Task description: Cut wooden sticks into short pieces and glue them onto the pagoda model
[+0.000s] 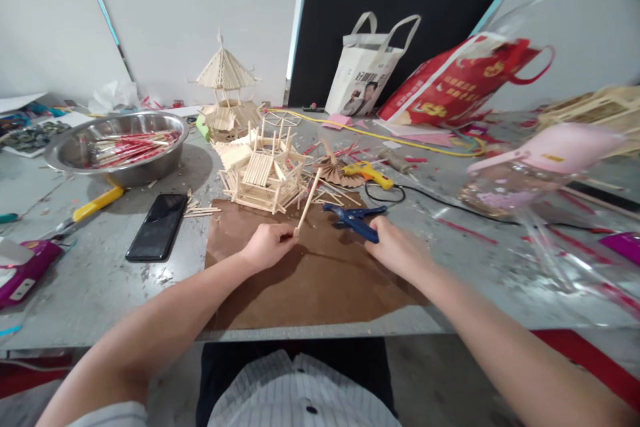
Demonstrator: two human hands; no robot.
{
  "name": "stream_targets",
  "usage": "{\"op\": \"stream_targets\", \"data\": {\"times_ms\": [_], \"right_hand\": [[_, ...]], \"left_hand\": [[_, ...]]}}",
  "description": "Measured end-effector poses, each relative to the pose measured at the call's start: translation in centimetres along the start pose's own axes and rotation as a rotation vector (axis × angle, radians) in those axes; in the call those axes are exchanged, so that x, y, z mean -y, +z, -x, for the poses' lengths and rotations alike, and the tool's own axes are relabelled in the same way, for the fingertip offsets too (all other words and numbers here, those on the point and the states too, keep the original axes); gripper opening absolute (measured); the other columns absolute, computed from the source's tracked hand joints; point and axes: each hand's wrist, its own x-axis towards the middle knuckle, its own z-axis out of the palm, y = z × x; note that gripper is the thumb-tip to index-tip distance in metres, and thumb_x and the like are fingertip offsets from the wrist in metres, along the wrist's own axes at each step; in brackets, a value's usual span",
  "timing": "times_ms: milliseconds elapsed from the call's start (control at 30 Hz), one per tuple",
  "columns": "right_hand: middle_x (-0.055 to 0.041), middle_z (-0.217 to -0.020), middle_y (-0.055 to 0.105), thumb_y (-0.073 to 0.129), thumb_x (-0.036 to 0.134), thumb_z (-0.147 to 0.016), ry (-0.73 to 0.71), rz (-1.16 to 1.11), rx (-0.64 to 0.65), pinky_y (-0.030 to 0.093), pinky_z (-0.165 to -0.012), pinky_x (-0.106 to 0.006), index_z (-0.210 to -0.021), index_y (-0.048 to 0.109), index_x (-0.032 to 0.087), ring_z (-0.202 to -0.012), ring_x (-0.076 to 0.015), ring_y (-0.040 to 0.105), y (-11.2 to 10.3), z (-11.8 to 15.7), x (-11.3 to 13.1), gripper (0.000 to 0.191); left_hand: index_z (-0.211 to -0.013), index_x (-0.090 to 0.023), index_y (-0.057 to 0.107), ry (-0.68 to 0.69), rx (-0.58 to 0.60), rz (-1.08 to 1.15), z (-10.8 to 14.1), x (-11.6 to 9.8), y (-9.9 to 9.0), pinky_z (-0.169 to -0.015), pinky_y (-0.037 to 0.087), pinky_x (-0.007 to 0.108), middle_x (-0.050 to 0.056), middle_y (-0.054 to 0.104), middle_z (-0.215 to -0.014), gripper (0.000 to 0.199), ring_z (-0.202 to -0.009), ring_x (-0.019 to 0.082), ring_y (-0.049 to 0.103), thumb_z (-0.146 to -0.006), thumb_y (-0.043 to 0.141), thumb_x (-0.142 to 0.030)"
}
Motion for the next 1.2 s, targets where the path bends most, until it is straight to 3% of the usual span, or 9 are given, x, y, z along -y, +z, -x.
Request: {"op": "stream_targets", "data": {"times_ms": [200,333,433,500,633,733,867,1067,1200], "right_hand": [[-0.0047,-0.067,0.058,0.047,0.029,-0.065,0.062,-0.304,-0.209,0.034,-0.051,-0.028,-0.083,0.048,0.02,-0.06,-0.0201,0.055,-3.5,1.4,0.0,0.02],[0.0042,-0.046,0.041,0.046,0.026,-0.064,-0.034,-0.89,0.073,0.028,-0.04,-0.023,-0.072,0.043,0.021,-0.04,-0.0099,0.038,-5.1,2.9,1.2,0.011],[0.0073,-0.043,0.035,0.048,0.025,-0.06,-0.038,-1.231,0.285,0.022,-0.036,-0.021,-0.068,0.039,0.021,-0.035,-0.0069,0.03,-4.8,3.5,2.6,0.013],[0.006,-0.048,0.042,0.051,0.024,-0.057,-0.027,-1.362,0.324,0.027,-0.037,-0.021,-0.067,0.04,0.021,-0.038,-0.0072,0.036,-4.1,3.5,3.6,0.016],[-0.0033,-0.094,0.059,0.055,0.02,-0.055,-0.033,-1.527,0.171,0.045,-0.068,-0.028,-0.083,0.05,0.021,-0.085,-0.0173,0.056,-2.8,3.1,5.2,0.029],[-0.0058,-0.106,0.058,0.046,0.022,-0.058,-0.123,-1.645,0.32,0.044,-0.077,-0.036,-0.099,0.049,0.022,-0.099,-0.0216,0.054,-2.4,2.9,5.9,0.041],[-0.0102,-0.098,0.062,0.035,0.023,-0.059,-0.29,-1.59,0.514,0.044,-0.074,-0.038,-0.107,0.049,0.016,-0.09,-0.0219,0.058,-2.5,2.9,6.6,0.051],[-0.0056,-0.082,0.062,0.046,0.027,-0.059,-0.136,-1.236,0.457,0.043,-0.067,-0.029,-0.086,0.054,0.017,-0.075,-0.0185,0.058,-3.8,2.3,4.4,0.029],[-0.0005,-0.068,0.056,0.045,0.028,-0.061,-0.153,-0.846,0.482,0.039,-0.058,-0.024,-0.072,0.048,0.017,-0.064,-0.0145,0.053,-4.7,2.2,2.4,0.015]], "left_hand": [[-0.071,-0.015,0.065,0.014,0.019,0.183,0.0,-0.8,-0.7,-0.072,0.044,0.021,0.007,0.066,-0.087,0.012,-0.088,0.016,0.059,-0.07,0.057,-0.023],[-0.064,-0.015,0.064,0.046,0.154,0.361,0.3,-1.6,-1.0,-0.085,0.041,0.026,0.008,0.065,-0.087,0.013,-0.112,0.021,0.046,-0.071,0.057,-0.024],[-0.066,-0.014,0.063,-0.009,0.295,0.478,0.6,-1.9,-0.9,-0.068,0.047,0.023,0.007,0.064,-0.084,0.016,-0.084,0.017,0.059,-0.072,0.056,-0.027],[-0.067,-0.013,0.062,-0.067,0.35,0.562,0.7,-1.9,-0.8,-0.056,0.045,0.02,0.005,0.062,-0.077,0.02,-0.061,0.01,0.057,-0.073,0.055,-0.03],[-0.066,-0.011,0.061,-0.172,0.346,0.639,0.8,-2.1,-0.7,-0.052,0.043,0.018,0.001,0.057,-0.06,0.023,-0.051,0.007,0.051,-0.07,0.058,-0.034],[-0.066,-0.011,0.061,-0.245,0.356,0.635,1.0,-2.5,-0.6,-0.053,0.044,0.019,0.001,0.058,-0.057,0.024,-0.05,0.008,0.052,-0.069,0.059,-0.035],[-0.065,-0.01,0.062,-0.271,0.431,0.638,1.2,-2.9,-0.3,-0.052,0.045,0.019,0.002,0.06,-0.057,0.025,-0.05,0.009,0.053,-0.068,0.06,-0.035],[-0.068,-0.009,0.063,-0.372,0.404,0.622,0.4,-2.2,-1.5,-0.05,0.045,0.019,0.002,0.06,-0.055,0.02,-0.047,0.008,0.052,-0.065,0.061,-0.029],[-0.067,-0.008,0.064,-0.437,0.39,0.547,-0.2,-1.5,-2.6,-0.048,0.045,0.019,0.001,0.058,-0.052,0.019,-0.045,0.007,0.051,-0.062,0.061,-0.026]]}}
